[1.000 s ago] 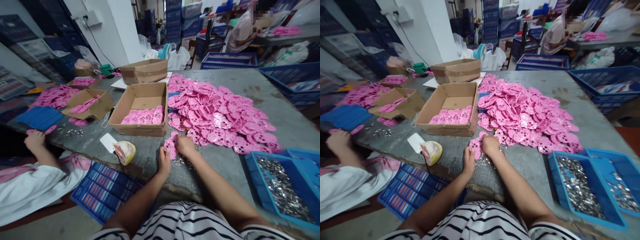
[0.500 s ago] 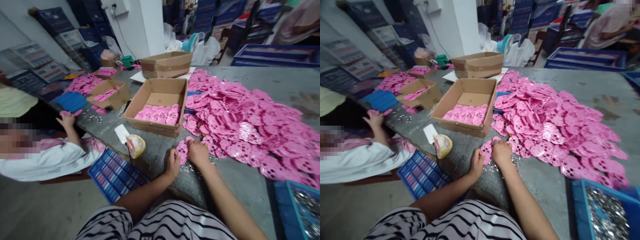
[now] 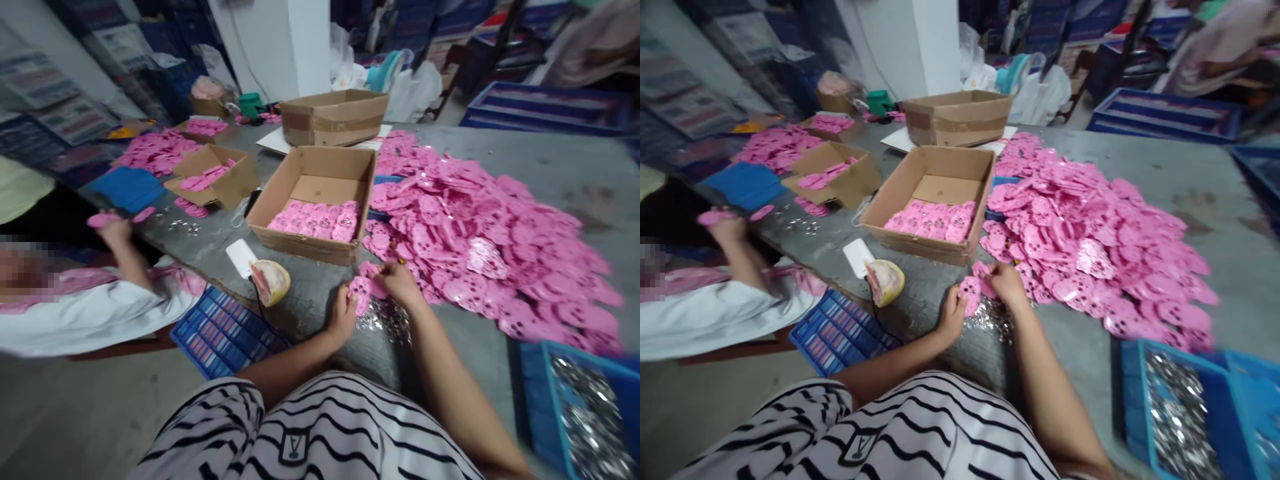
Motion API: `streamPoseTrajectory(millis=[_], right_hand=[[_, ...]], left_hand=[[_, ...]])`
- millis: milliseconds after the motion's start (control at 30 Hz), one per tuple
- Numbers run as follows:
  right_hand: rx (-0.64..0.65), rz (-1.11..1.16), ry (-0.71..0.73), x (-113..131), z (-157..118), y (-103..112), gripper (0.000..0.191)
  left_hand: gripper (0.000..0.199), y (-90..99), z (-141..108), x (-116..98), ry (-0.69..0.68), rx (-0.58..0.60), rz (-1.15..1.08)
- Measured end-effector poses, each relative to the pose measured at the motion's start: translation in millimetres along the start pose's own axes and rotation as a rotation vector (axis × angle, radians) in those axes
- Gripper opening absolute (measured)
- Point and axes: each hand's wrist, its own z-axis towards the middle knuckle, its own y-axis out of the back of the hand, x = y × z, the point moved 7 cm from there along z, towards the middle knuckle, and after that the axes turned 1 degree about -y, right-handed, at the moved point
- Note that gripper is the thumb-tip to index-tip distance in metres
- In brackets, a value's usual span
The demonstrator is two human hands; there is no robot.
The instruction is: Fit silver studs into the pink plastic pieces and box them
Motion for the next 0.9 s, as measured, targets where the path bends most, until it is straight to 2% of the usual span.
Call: streamPoseTrajectory(millis=[67, 133, 267, 333, 433, 500, 533, 600, 667, 733, 800, 867, 900], right_hand=[[-0.117, 0.140, 0.010, -19, -3, 19, 0.012], [-0.251, 0.240, -0.021, -50, -12, 42, 0.014], [-0.480, 0.089, -0.214, -117, -41, 88, 0.013], [-0.585, -0.038, -0.260, -134, -55, 108, 0.014], [-0.719, -0.134, -0.209, -131, -74, 121, 0.028], [-0.719, -0.077, -0.091, -117, -86, 109, 0.033], [-0.666, 0.004, -0.027, -109, -91, 96, 0.034], [-0.481, 0.244, 0.091, -93, -102, 63, 0.038], [-0.285, 0.506, 0.179, -78, -115, 29, 0.046], [-0.146, 0.673, 0.242, -68, -127, 6, 0.049], [-0.057, 0.735, 0.247, -66, -135, -7, 0.044], [-0.042, 0.811, 0.180, -72, -136, -12, 0.041], [-0.076, 0.895, 0.127, -78, -135, -13, 0.043]], left_hand=[[0.012, 0.4, 0, 6, 0.008, -0.002, 0.006], [0.008, 0.2, 2, 12, 0.013, -0.007, 0.007], [0.009, -0.1, 6, 20, 0.001, -0.031, -0.015], [0.010, 0.8, 6, 19, -0.020, -0.049, -0.031], [0.013, 3.8, 4, 13, -0.069, -0.077, -0.047], [0.014, 6.2, -1, 4, -0.106, -0.084, -0.055], [0.014, 7.2, -4, -3, -0.137, -0.077, -0.056], [0.014, 6.6, -12, -24, -0.264, -0.015, -0.024], [0.014, -1.7, -24, -47, -0.422, 0.157, 0.076], [0.011, -14.4, -38, -58, -0.490, 0.389, 0.196], [0.008, -22.2, -48, -56, -0.392, 0.543, 0.220], [0.015, -26.0, -53, -48, -0.185, 0.588, 0.073], [0.022, -28.1, -56, -42, -0.065, 0.578, -0.054]])
